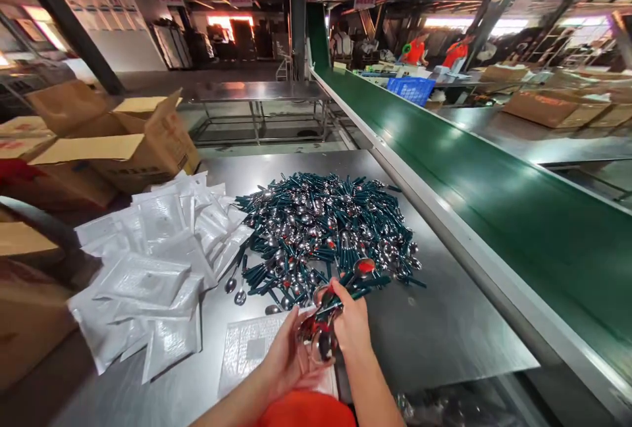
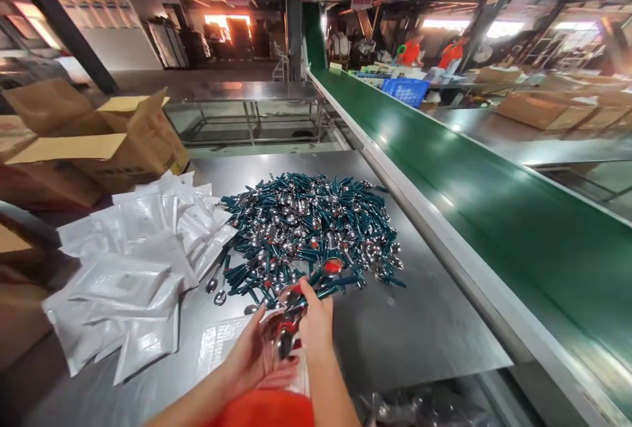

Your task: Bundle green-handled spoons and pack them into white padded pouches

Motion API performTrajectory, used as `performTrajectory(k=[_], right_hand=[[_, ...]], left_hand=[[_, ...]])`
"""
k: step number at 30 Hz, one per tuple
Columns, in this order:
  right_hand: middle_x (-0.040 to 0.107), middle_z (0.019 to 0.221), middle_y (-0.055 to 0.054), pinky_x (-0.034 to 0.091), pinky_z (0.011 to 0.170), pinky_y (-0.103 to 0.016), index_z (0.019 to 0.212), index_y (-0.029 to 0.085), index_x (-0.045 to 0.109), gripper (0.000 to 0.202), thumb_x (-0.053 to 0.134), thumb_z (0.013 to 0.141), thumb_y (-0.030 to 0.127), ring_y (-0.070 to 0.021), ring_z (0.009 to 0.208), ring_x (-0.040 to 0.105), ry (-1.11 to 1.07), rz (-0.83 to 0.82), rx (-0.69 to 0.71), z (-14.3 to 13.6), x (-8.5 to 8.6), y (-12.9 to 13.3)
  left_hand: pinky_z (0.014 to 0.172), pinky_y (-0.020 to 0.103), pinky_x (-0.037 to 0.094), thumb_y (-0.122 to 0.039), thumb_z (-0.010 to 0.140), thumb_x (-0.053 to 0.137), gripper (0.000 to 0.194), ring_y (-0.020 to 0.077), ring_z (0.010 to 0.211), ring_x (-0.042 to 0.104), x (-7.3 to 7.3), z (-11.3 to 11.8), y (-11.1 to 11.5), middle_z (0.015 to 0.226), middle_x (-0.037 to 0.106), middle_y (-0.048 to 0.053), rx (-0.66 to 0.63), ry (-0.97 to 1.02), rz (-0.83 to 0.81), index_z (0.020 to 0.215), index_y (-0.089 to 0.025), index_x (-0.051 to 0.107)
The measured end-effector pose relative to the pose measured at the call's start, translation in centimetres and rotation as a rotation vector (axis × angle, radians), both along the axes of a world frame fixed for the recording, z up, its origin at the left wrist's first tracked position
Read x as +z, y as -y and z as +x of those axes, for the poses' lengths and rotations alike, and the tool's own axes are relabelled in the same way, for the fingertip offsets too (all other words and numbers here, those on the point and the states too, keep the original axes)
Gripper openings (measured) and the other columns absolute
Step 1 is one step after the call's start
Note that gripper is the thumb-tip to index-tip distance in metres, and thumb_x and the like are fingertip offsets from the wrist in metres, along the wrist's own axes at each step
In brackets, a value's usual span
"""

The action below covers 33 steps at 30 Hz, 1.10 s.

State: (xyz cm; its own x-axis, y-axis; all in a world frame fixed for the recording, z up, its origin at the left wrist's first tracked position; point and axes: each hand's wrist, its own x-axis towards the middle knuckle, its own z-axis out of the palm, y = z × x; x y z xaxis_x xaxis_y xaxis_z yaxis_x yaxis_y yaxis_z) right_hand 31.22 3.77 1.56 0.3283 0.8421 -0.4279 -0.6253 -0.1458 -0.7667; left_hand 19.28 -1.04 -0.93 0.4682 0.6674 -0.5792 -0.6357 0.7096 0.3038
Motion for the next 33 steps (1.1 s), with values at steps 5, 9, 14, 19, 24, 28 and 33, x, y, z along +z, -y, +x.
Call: performTrajectory(k=[5,9,14,19,24,28,33], right_hand=[[0.070,0.068,0.002,0.052,0.060,-0.029,0.084,0.018,0.063,0.039,0.085,0.059,0.040,-0.0171,0.060,0.064,0.154,0.067,-0.028,-2.0,0.9,1.7],[0.069,0.065,0.002,0.054,0.060,-0.028,0.084,0.019,0.061,0.036,0.081,0.066,0.043,-0.0171,0.061,0.066,0.283,0.148,-0.071,-3.0,1.7,2.8],[0.071,0.071,0.000,0.040,0.034,-0.023,0.086,0.020,0.065,0.034,0.076,0.071,0.047,-0.0141,0.045,0.058,0.149,0.148,0.142,-3.2,2.4,3.3],[0.074,0.079,-0.003,0.055,0.063,-0.031,0.087,0.019,0.068,0.034,0.081,0.064,0.040,-0.0207,0.070,0.068,-0.021,0.151,0.098,-3.3,2.7,3.3],[0.071,0.076,0.001,0.056,0.072,-0.034,0.089,0.022,0.065,0.036,0.082,0.061,0.038,-0.0192,0.072,0.066,-0.050,0.143,-0.016,-4.3,3.0,3.5],[0.065,0.067,0.005,0.053,0.063,-0.029,0.084,0.023,0.063,0.030,0.079,0.063,0.038,-0.0149,0.061,0.061,-0.018,0.126,-0.133,-4.5,3.3,3.4],[0.066,0.070,0.003,0.033,0.031,-0.023,0.095,0.023,0.063,0.043,0.078,0.062,0.047,-0.0148,0.048,0.056,-0.117,0.068,0.007,-4.3,3.5,3.8]], left_hand=[[0.062,0.035,0.056,-0.050,0.085,0.059,0.042,0.0214,0.066,0.069,2.4,-0.6,-0.4,0.084,0.074,0.009,0.056,-0.004,0.004,0.107,-0.015,0.067],[0.040,0.023,0.046,-0.055,0.082,0.059,0.047,0.0162,0.049,0.061,3.7,-0.3,0.0,0.069,0.070,0.006,0.016,-0.150,-0.008,0.102,-0.013,0.068],[0.028,0.020,0.035,-0.068,0.082,0.047,0.064,0.0147,0.043,0.058,4.2,-0.8,-0.2,0.070,0.070,0.009,0.047,-0.280,0.119,0.100,-0.010,0.067],[0.029,0.019,0.037,-0.063,0.080,0.056,0.059,0.0137,0.046,0.058,5.3,-1.5,-0.6,0.081,0.074,0.010,0.100,-0.393,0.271,0.111,-0.013,0.065],[0.034,0.021,0.042,-0.062,0.080,0.057,0.062,0.0158,0.049,0.062,6.2,-1.3,-0.5,0.083,0.074,0.011,0.012,-0.439,0.242,0.118,-0.014,0.063],[0.032,0.021,0.038,-0.066,0.082,0.051,0.062,0.0161,0.046,0.061,5.6,-1.0,0.1,0.078,0.074,0.011,-0.036,-0.441,0.142,0.111,-0.013,0.065],[0.028,0.016,0.025,-0.060,0.082,0.056,0.055,0.0093,0.036,0.050,4.7,-0.8,0.5,0.067,0.071,0.008,0.128,-0.475,0.273,0.102,-0.010,0.065]])
